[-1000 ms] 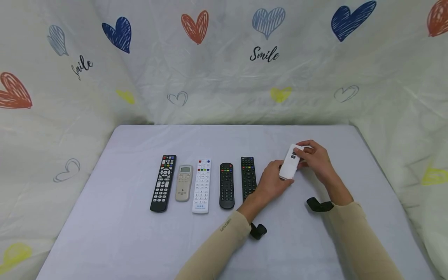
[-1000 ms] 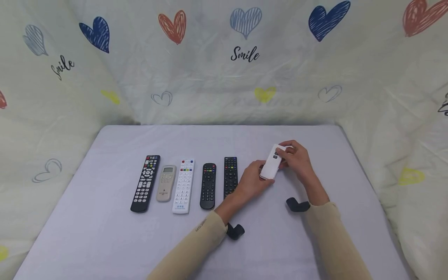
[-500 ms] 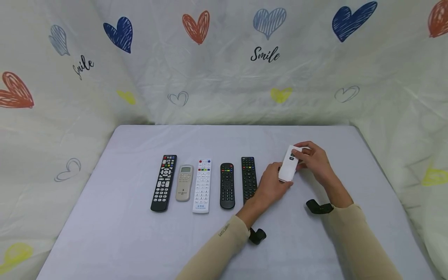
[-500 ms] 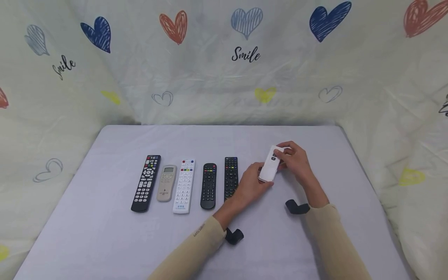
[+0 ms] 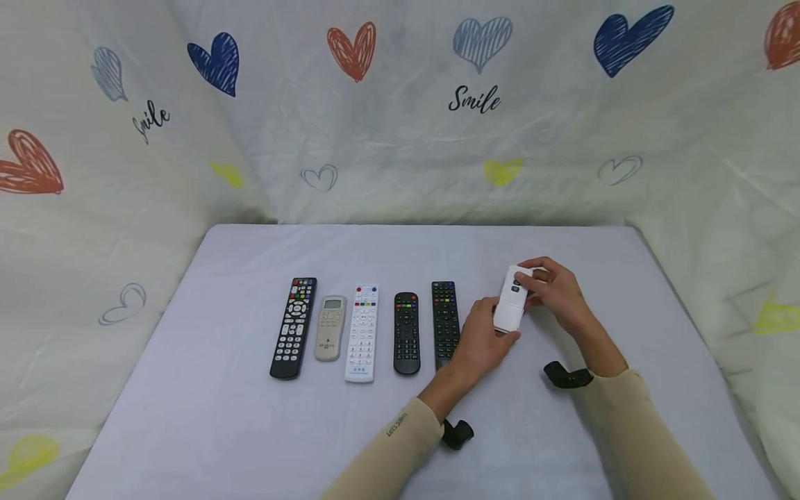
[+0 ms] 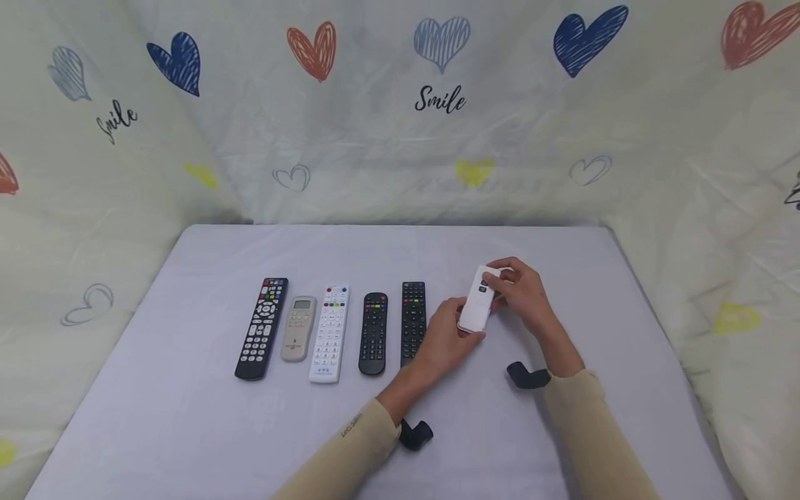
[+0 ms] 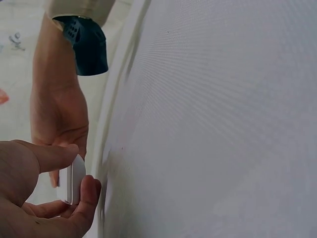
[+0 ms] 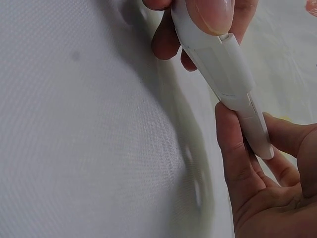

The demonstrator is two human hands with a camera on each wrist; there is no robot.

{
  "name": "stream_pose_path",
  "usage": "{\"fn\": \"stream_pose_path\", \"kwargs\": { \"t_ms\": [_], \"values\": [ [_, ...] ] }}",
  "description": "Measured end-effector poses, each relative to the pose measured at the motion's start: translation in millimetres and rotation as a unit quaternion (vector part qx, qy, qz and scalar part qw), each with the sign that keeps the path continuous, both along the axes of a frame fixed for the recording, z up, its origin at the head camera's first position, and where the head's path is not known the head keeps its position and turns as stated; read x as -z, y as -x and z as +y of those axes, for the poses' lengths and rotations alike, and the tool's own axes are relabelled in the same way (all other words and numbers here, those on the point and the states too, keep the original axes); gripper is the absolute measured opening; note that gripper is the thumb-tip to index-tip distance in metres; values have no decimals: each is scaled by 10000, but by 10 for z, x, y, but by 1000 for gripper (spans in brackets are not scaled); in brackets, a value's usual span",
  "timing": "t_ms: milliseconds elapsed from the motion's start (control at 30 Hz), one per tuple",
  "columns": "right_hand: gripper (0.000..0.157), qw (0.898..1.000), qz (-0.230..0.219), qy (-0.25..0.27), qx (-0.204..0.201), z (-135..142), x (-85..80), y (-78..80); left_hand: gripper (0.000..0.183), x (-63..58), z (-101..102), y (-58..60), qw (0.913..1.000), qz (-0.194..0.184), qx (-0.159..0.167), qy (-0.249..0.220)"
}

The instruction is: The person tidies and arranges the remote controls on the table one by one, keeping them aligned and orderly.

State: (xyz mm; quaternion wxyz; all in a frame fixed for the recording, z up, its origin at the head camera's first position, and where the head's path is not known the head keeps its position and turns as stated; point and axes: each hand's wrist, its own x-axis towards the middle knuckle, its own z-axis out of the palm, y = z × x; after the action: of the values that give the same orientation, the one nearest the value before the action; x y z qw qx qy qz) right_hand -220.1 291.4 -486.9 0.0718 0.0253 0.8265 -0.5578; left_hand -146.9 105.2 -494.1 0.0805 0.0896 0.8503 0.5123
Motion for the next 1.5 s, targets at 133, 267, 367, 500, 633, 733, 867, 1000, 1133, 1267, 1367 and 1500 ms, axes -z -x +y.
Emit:
{"fn": "stream_pose_path", "kwargs": {
  "t_ms": [133, 267, 367, 500, 633, 733, 867, 1000, 1133, 1267, 1367, 1500],
  "values": [
    [48, 10000, -3, -63, -18, -3, -2, -3, 64, -1, 5, -10, 10000, -25, -38, 0],
    [50, 10000, 3, -18, -68, -23, -37, -25, 64, -11, 8, -24, 9999, -90, -82, 64],
    [50, 9999, 9, 13, -104, -35, -47, -38, 64, -18, 10, -42, 9998, -120, -106, 105],
    [50, 9999, -7, -38, -111, -48, -45, -56, 64, -14, 15, -72, 9997, -134, -140, 158],
    [50, 9999, 0, -15, -152, -66, -40, -66, 64, -9, 15, -100, 9994, -109, -212, 243],
    [50, 9998, 11, 75, -207, -78, -21, -64, 65, -10, 6, -118, 9993, -88, -243, 286],
    [50, 9996, -3, 106, -251, -88, 3, -68, 66, -11, -11, -138, 9989, -18, -229, 400],
    [50, 9996, -18, 137, -259, -102, 14, -88, 66, -9, -25, -149, 9985, 58, -215, 500],
    [49, 9995, -41, 215, -247, -128, 21, -107, 67, -1, -38, -160, 9987, 36, -210, 470],
    [49, 9995, -57, 176, -265, -147, 20, -115, 68, 10, -45, -177, 9986, -21, -247, 469],
    [51, 9993, -84, 178, -312, -153, 22, -120, 70, 14, -47, -195, 9983, -90, -283, 496],
    [51, 9991, -90, 243, -341, -165, 27, -126, 72, 5, -48, -207, 9982, -129, -314, 489]
  ]
}}
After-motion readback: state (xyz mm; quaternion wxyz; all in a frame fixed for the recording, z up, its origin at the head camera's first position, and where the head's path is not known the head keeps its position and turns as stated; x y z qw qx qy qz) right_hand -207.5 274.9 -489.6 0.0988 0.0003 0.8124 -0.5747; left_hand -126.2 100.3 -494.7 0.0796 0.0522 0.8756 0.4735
